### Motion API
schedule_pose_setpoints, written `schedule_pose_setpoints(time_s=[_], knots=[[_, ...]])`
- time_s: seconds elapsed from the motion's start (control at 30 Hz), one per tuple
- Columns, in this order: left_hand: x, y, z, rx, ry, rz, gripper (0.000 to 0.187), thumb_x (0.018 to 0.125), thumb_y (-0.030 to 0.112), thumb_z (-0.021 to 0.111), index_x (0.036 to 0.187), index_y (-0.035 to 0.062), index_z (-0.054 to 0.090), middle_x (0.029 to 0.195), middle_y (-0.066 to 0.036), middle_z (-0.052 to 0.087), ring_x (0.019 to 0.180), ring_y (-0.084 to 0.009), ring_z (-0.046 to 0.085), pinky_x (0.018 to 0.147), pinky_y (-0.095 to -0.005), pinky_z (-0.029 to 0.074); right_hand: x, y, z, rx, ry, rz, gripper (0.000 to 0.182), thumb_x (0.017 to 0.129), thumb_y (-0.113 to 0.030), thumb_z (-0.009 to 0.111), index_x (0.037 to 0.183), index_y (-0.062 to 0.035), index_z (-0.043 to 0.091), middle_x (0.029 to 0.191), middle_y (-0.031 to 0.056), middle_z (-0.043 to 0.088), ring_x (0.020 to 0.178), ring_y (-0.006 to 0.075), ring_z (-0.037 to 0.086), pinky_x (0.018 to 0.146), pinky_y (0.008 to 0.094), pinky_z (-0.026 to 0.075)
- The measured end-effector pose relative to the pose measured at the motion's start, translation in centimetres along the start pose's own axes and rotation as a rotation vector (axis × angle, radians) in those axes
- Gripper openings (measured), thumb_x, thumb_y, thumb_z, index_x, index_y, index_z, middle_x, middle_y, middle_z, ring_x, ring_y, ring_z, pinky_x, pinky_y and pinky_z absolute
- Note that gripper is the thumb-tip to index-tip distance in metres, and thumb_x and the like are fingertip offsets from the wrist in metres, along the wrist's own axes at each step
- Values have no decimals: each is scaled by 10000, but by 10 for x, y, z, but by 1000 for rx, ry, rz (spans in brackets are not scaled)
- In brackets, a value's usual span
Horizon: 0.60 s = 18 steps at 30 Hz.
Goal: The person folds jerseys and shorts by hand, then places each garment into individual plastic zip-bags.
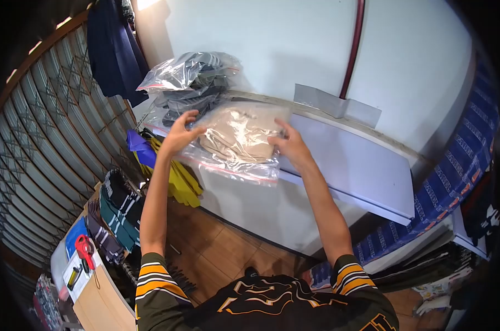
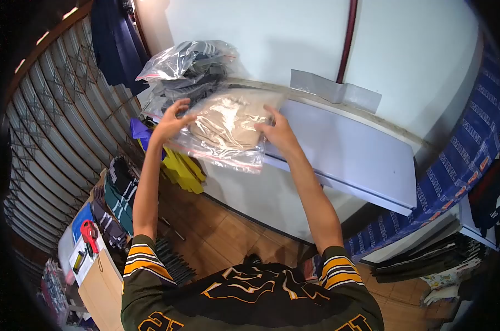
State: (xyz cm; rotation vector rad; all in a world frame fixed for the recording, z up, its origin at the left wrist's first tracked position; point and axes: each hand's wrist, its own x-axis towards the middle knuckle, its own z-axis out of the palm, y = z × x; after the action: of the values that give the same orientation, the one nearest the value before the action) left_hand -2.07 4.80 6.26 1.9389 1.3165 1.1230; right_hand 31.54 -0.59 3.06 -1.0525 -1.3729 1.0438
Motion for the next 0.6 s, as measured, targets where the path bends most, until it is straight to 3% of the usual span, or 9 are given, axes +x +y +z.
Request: schedule_pose_setpoints(time_s=[0.03,0.1,0.13,0.2,0.3,0.47,0.57,0.6], knots=[[13,-33,1,184,-2,87,718,752,129,795,1402,35,505,1346,-229,558,1216,-262,561,863,-331,528,7,11,4,-61,1,132,686,843,-65,713,1460,26,427,1307,166,571,1041,181,606,796,306,540],[20,-73,9,119,-10,155,642,740,71,774,1343,20,559,1269,-209,613,1048,-242,653,798,-322,539,17,39,13,-22,14,122,681,846,-86,714,1454,35,431,1295,170,571,1005,178,604,762,307,536],[17,-70,9,118,-11,158,642,740,71,774,1343,20,559,1269,-209,613,1048,-242,653,798,-322,539,20,45,17,19,26,117,678,850,-107,716,1449,44,436,1283,174,572,968,175,602,728,309,533],[14,-64,11,57,-47,-7,534,751,27,736,1271,8,614,1163,-184,665,827,-203,696,717,-317,544,25,49,18,24,16,138,672,850,-104,712,1444,54,438,1278,174,570,952,170,598,722,304,528],[24,-80,15,69,28,39,474,761,17,720,1229,8,643,1096,-173,684,713,-172,687,659,-317,540,39,48,22,54,14,166,669,849,-101,706,1441,60,441,1270,169,570,918,163,596,717,293,521],[27,-77,24,122,101,-101,406,801,18,703,1202,-2,645,1158,-139,664,764,-164,682,662,-295,528,59,52,29,117,58,211,691,847,-106,701,1460,50,424,1300,160,560,888,158,596,734,278,513],[24,-91,33,164,265,44,359,820,42,714,1173,5,659,1118,-156,660,799,-197,684,707,-308,528,66,72,32,204,62,184,702,857,-115,697,1477,36,406,1323,165,547,945,170,605,747,261,511],[19,-91,35,187,327,83,352,827,58,722,1169,10,657,1107,-161,656,851,-214,678,747,-319,522,61,67,34,192,90,162,699,867,-111,694,1475,54,392,1299,193,572,995,192,617,815,273,502]])
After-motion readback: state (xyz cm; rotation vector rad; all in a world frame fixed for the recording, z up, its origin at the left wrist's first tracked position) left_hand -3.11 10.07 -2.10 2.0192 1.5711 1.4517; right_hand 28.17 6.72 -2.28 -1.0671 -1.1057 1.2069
